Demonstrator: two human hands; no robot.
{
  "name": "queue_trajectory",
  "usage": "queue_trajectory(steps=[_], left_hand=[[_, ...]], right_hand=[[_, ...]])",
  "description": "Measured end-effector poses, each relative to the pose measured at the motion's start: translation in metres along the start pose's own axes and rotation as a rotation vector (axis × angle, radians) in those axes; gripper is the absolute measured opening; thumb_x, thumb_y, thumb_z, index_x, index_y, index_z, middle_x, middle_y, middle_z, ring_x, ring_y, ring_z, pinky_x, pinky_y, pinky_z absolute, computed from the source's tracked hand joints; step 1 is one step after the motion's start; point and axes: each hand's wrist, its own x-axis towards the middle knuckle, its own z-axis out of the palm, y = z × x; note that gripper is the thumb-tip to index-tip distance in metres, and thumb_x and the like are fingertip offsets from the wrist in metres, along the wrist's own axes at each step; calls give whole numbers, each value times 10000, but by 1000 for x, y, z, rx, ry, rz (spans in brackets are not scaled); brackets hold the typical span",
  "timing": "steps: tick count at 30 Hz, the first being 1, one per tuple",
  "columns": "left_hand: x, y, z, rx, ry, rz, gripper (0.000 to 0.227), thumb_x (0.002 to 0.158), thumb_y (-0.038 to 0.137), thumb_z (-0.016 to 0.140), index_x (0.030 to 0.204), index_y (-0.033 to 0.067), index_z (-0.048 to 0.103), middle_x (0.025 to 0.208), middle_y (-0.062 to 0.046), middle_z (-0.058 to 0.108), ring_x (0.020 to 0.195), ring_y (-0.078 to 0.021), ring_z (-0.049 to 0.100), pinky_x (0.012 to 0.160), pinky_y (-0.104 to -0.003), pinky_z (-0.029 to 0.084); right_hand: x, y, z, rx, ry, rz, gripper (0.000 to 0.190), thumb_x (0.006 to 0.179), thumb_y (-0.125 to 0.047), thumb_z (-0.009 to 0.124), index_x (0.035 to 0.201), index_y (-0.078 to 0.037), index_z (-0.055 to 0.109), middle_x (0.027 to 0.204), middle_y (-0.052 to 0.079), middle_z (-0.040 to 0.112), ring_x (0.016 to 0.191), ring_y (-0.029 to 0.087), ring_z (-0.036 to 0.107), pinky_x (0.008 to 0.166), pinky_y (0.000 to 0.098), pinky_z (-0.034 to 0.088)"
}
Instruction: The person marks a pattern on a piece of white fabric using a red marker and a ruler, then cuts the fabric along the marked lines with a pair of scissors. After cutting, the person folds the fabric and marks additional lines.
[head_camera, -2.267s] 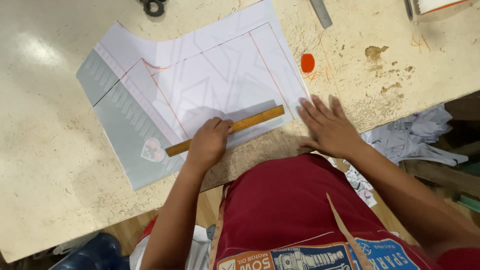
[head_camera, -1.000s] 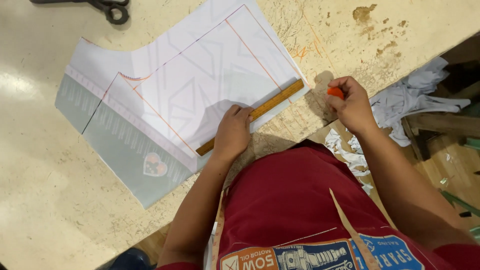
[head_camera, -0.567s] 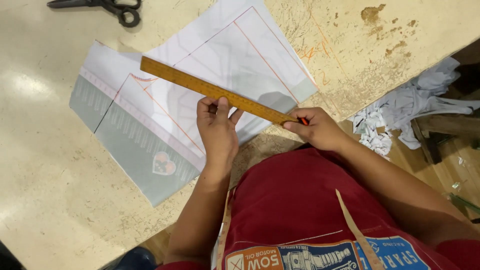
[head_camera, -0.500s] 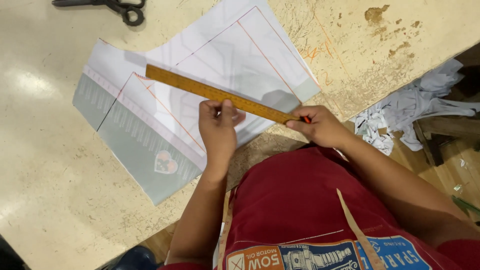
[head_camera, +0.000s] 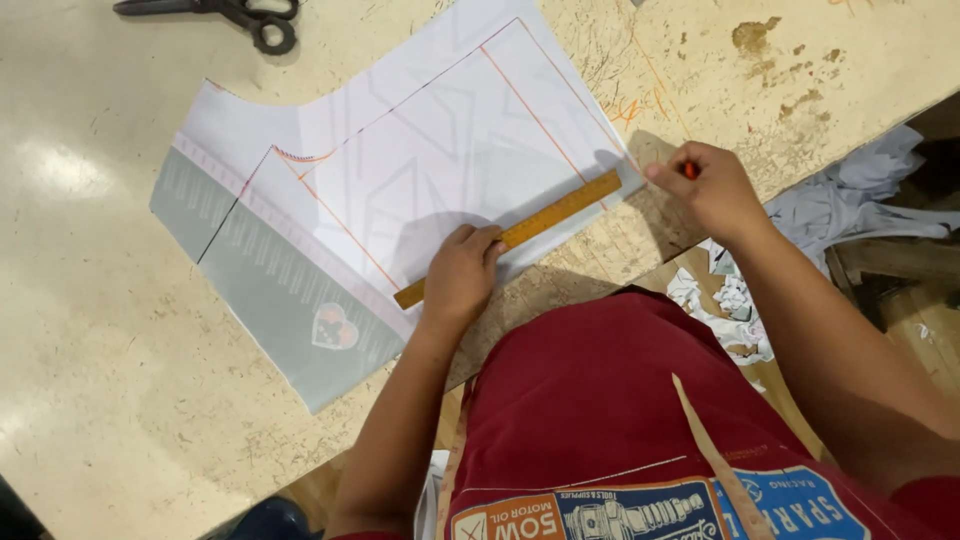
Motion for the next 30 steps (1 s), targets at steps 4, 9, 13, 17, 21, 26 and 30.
queue_trajectory(steps=[4, 9, 13, 17, 21, 26, 30], left_hand=[[-7, 13, 8, 57, 29, 59, 356, 1086, 350, 505, 1274, 104, 680, 1043, -155, 669, 994, -344, 687, 853, -429, 575], [-8, 24, 11, 16, 97, 88, 369, 1108, 345, 490, 1265, 69, 678, 1023, -155, 662, 956, -311, 676, 815, -396, 575], [-4, 22, 25, 61, 221, 192, 308, 1102, 304, 520, 1199, 69, 695, 944, -109, 615, 879, -243, 643, 758, -318, 549], [-4, 29, 28, 133, 285, 305, 283, 1099, 262, 525, 1160, 44, 696, 883, -99, 594, 811, -228, 623, 708, -301, 531], [-4, 29, 30, 218, 334, 342, 249, 1092, 242, 538, 1142, 48, 686, 847, -73, 564, 769, -200, 605, 676, -283, 511], [-5, 34, 24, 200, 280, 349, 242, 1093, 216, 524, 1108, 33, 681, 824, -66, 549, 740, -198, 590, 669, -293, 488], [-3, 28, 32, 183, 267, 373, 235, 1089, 206, 528, 1079, 27, 680, 804, -70, 542, 720, -208, 594, 672, -307, 487]], right_hand=[[-23, 8, -14, 70, 50, 65, 277, 963, -297, 830, 972, -65, 678, 751, 48, 483, 682, 154, 507, 552, 294, 373], [-47, 8, -16, 446, -57, 136, 286, 923, -82, 739, 1157, 20, 611, 839, 123, 482, 618, 165, 499, 474, 271, 412], [-50, 15, -11, 508, -109, 136, 327, 921, -41, 627, 1234, 53, 624, 915, 127, 495, 705, 176, 545, 524, 283, 445], [-56, -25, -12, 370, -160, 104, 388, 911, 35, 586, 1290, 65, 658, 928, 176, 548, 734, 223, 541, 571, 327, 482], [-53, -10, -5, 308, -238, 95, 405, 915, 74, 620, 1319, 69, 637, 972, 268, 620, 661, 288, 651, 502, 343, 511], [-64, -31, 14, 206, -285, 95, 400, 886, 76, 687, 1286, 67, 663, 951, 281, 689, 682, 317, 699, 535, 353, 557], [-67, -43, 31, 150, -299, 96, 358, 875, 35, 740, 1232, 27, 715, 940, 266, 732, 711, 314, 735, 577, 360, 602]])
